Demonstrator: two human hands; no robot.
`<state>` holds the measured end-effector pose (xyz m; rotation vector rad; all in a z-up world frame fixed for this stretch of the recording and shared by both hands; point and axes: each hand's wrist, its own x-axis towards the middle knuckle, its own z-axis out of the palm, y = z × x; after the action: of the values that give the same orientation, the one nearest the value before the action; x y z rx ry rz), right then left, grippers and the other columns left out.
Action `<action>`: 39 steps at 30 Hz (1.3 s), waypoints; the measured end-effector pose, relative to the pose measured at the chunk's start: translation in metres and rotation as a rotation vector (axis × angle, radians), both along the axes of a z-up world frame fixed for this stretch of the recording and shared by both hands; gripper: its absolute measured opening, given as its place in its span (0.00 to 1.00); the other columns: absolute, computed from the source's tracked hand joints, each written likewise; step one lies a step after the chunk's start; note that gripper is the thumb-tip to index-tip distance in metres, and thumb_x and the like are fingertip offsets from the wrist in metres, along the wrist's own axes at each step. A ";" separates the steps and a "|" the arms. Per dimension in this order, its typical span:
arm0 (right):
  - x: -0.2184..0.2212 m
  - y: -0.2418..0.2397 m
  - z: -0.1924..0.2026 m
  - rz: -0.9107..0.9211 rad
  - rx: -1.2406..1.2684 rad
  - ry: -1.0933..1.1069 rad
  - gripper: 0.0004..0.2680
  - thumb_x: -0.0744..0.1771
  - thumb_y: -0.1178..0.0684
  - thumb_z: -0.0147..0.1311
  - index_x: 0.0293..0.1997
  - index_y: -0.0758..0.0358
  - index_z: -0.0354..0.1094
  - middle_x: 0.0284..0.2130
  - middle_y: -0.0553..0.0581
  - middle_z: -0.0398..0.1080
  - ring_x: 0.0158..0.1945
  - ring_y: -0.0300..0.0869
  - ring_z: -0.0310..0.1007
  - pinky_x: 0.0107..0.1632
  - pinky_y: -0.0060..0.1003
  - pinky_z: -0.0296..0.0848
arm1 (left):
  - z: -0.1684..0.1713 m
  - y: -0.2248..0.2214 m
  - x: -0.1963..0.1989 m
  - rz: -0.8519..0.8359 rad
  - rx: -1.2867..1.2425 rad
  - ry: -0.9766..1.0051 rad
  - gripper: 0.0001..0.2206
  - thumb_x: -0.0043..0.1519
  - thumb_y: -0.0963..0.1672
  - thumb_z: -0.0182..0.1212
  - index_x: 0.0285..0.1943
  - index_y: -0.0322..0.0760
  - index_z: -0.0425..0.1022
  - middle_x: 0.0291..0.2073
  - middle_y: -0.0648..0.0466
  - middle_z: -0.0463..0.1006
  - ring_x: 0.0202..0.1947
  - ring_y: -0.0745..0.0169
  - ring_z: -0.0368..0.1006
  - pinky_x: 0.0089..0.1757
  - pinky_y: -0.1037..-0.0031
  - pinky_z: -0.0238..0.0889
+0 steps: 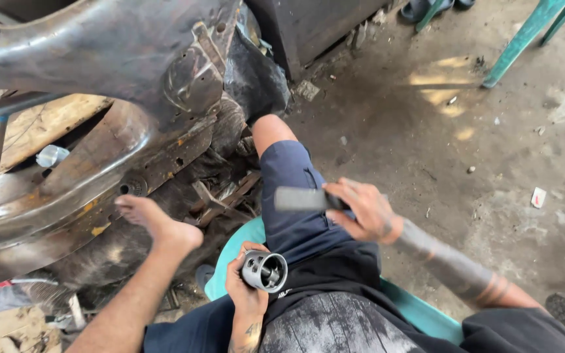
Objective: Filing and smoothing the surface of a motorcycle piston using a hand file while sitting in a workshop.
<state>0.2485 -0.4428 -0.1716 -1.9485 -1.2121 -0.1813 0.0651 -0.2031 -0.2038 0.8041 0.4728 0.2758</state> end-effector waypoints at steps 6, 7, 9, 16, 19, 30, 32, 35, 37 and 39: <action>-0.046 0.028 0.007 0.403 -0.039 0.026 0.16 0.70 0.42 0.42 0.56 0.66 0.64 0.43 0.64 0.73 0.43 0.57 0.77 0.42 0.49 0.73 | -0.044 0.119 0.103 -0.382 1.509 -0.393 0.76 0.33 0.77 0.28 0.72 0.06 0.27 0.74 0.25 0.23 0.77 0.34 0.19 0.73 0.54 0.16; -0.035 0.025 -0.007 0.416 -0.039 0.025 0.16 0.70 0.42 0.42 0.56 0.66 0.64 0.43 0.64 0.73 0.43 0.57 0.77 0.42 0.49 0.73 | -0.041 0.080 0.074 -0.372 1.511 -0.384 0.76 0.33 0.77 0.28 0.72 0.06 0.27 0.74 0.25 0.23 0.77 0.34 0.19 0.73 0.54 0.16; -0.013 0.016 -0.035 0.066 -0.192 0.123 0.17 0.68 0.38 0.45 0.54 0.61 0.66 0.40 0.60 0.76 0.37 0.54 0.77 0.41 0.49 0.75 | -0.020 0.003 0.002 -0.017 -0.134 -0.037 0.15 0.58 0.47 0.50 0.36 0.26 0.70 0.32 0.42 0.74 0.30 0.56 0.70 0.35 0.72 0.62; -0.033 0.040 0.038 0.322 -0.082 -0.026 0.14 0.70 0.43 0.43 0.48 0.64 0.67 0.38 0.63 0.72 0.37 0.56 0.73 0.40 0.50 0.72 | -0.023 0.007 0.018 -0.010 -0.156 0.029 0.16 0.60 0.48 0.46 0.36 0.28 0.71 0.29 0.44 0.75 0.29 0.55 0.72 0.35 0.72 0.62; -0.026 0.050 0.028 0.532 -0.078 -0.118 0.14 0.72 0.46 0.38 0.46 0.69 0.65 0.31 0.62 0.64 0.33 0.55 0.65 0.37 0.49 0.64 | -0.025 0.013 0.016 -0.031 -0.098 0.042 0.15 0.60 0.47 0.45 0.36 0.28 0.71 0.24 0.45 0.73 0.24 0.60 0.68 0.30 0.74 0.60; -0.041 0.039 -0.003 0.346 -0.070 -0.130 0.16 0.70 0.43 0.42 0.52 0.67 0.68 0.44 0.68 0.74 0.44 0.57 0.78 0.48 0.47 0.78 | -0.022 -0.009 0.004 0.024 -0.162 -0.073 0.15 0.58 0.48 0.48 0.39 0.29 0.71 0.27 0.43 0.77 0.26 0.57 0.72 0.30 0.73 0.61; -0.011 0.027 -0.015 0.217 -0.189 -0.128 0.16 0.71 0.42 0.39 0.54 0.67 0.63 0.43 0.67 0.72 0.38 0.57 0.75 0.43 0.49 0.75 | -0.016 -0.007 0.000 0.034 -0.146 -0.107 0.15 0.59 0.48 0.47 0.38 0.30 0.70 0.28 0.45 0.74 0.27 0.58 0.70 0.32 0.73 0.60; -0.015 0.026 0.008 0.123 -0.235 -0.143 0.17 0.72 0.40 0.33 0.52 0.66 0.59 0.38 0.63 0.69 0.30 0.54 0.69 0.33 0.50 0.70 | -0.008 -0.005 0.000 0.047 -0.119 -0.145 0.16 0.61 0.49 0.46 0.36 0.30 0.70 0.28 0.47 0.72 0.27 0.59 0.67 0.33 0.72 0.57; -0.040 0.035 0.031 0.160 -0.160 -0.152 0.18 0.72 0.39 0.30 0.49 0.66 0.60 0.34 0.60 0.68 0.27 0.51 0.67 0.29 0.48 0.68 | -0.009 -0.004 0.001 0.052 -0.107 -0.137 0.16 0.62 0.49 0.45 0.35 0.31 0.70 0.27 0.48 0.71 0.26 0.60 0.66 0.32 0.71 0.56; -0.066 0.051 0.050 0.436 -0.114 -0.131 0.15 0.71 0.43 0.38 0.49 0.68 0.62 0.37 0.66 0.69 0.36 0.56 0.72 0.39 0.48 0.74 | -0.015 -0.001 0.007 0.018 -0.203 -0.041 0.16 0.62 0.50 0.47 0.36 0.32 0.71 0.25 0.48 0.74 0.24 0.59 0.69 0.29 0.72 0.59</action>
<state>0.1823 -0.3916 -0.1217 -1.7364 -1.7342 -0.0126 0.0724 -0.2036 -0.2186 0.5952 0.4614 0.2565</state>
